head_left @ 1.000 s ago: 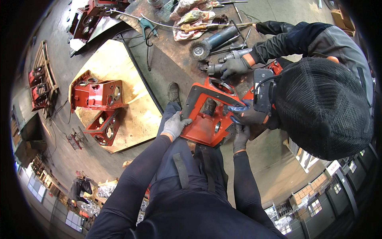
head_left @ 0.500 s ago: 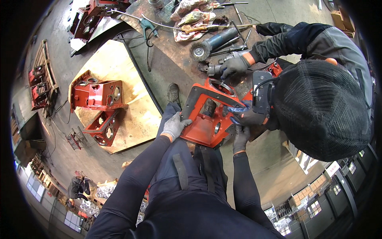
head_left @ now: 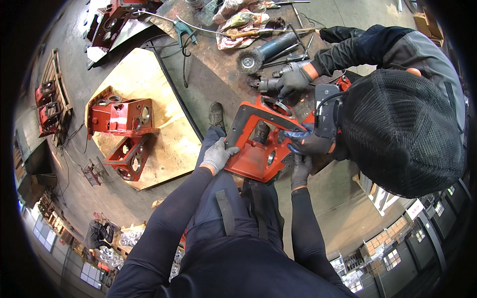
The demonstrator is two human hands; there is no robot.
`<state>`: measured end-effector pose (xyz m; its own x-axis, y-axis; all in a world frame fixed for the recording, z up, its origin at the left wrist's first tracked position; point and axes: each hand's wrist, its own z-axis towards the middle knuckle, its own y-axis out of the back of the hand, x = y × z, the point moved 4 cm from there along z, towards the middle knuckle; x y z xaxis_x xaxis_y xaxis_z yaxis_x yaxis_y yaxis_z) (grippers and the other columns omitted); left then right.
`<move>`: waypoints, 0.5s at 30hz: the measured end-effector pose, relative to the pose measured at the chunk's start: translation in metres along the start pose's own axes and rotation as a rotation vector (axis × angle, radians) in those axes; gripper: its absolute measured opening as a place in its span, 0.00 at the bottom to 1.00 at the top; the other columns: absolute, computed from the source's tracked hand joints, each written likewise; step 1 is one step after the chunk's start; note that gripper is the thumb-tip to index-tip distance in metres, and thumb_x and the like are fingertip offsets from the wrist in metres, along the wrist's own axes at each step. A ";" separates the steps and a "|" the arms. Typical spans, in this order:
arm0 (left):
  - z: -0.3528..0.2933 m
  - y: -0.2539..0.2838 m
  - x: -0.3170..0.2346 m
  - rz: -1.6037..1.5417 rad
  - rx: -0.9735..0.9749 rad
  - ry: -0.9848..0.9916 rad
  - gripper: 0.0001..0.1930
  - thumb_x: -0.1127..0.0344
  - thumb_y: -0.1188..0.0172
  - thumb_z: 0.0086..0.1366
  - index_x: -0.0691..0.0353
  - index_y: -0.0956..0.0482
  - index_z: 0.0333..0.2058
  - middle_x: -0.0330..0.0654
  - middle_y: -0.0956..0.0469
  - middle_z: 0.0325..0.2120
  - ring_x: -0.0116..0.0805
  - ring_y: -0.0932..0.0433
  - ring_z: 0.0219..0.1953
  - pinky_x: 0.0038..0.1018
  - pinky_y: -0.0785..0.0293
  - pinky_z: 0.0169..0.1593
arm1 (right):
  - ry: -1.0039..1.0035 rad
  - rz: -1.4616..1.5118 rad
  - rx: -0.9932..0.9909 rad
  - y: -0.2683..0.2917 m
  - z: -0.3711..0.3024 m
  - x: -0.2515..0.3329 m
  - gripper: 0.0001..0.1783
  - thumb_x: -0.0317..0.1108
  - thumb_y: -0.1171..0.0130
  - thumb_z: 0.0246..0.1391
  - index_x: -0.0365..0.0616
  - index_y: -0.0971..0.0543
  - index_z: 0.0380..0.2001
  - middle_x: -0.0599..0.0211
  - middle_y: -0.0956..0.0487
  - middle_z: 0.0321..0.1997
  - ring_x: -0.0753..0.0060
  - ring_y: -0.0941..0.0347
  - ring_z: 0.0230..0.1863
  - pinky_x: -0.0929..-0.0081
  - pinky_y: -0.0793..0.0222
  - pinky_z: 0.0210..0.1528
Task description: The person sits on the floor and uses a handheld air nozzle to blow dust and debris off a red metal part. They rotate the part to clean different sides and then place it on a wooden pallet with other similar parts.
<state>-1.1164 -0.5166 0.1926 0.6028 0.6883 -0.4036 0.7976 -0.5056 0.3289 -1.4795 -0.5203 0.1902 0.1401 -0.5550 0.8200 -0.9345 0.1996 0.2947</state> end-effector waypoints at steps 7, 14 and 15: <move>-0.002 0.003 -0.005 -0.046 0.019 -0.003 0.33 0.37 0.35 0.65 0.63 0.23 0.53 0.60 0.16 0.47 0.57 0.18 0.54 0.45 0.25 0.56 | 0.002 -0.004 0.001 0.004 0.000 -0.007 0.23 0.42 0.33 0.68 0.34 0.19 0.55 0.68 0.17 0.56 0.74 0.25 0.56 0.69 0.31 0.62; -0.004 0.006 -0.010 -0.040 0.012 -0.018 0.33 0.38 0.35 0.65 0.63 0.23 0.53 0.59 0.16 0.47 0.56 0.17 0.53 0.45 0.24 0.56 | -0.011 -0.021 0.022 0.003 -0.001 0.006 0.22 0.43 0.33 0.68 0.35 0.18 0.54 0.69 0.17 0.54 0.74 0.25 0.55 0.69 0.31 0.61; -0.004 0.005 -0.009 -0.036 0.009 -0.017 0.33 0.38 0.35 0.65 0.62 0.23 0.53 0.59 0.16 0.47 0.56 0.17 0.53 0.45 0.24 0.56 | -0.015 -0.019 0.018 0.002 -0.001 0.005 0.22 0.43 0.33 0.68 0.35 0.18 0.54 0.69 0.17 0.54 0.74 0.25 0.54 0.69 0.31 0.61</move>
<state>-1.1176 -0.5237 0.2013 0.5742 0.6969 -0.4296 0.8187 -0.4857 0.3064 -1.4809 -0.5223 0.1956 0.1526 -0.5706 0.8069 -0.9374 0.1750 0.3010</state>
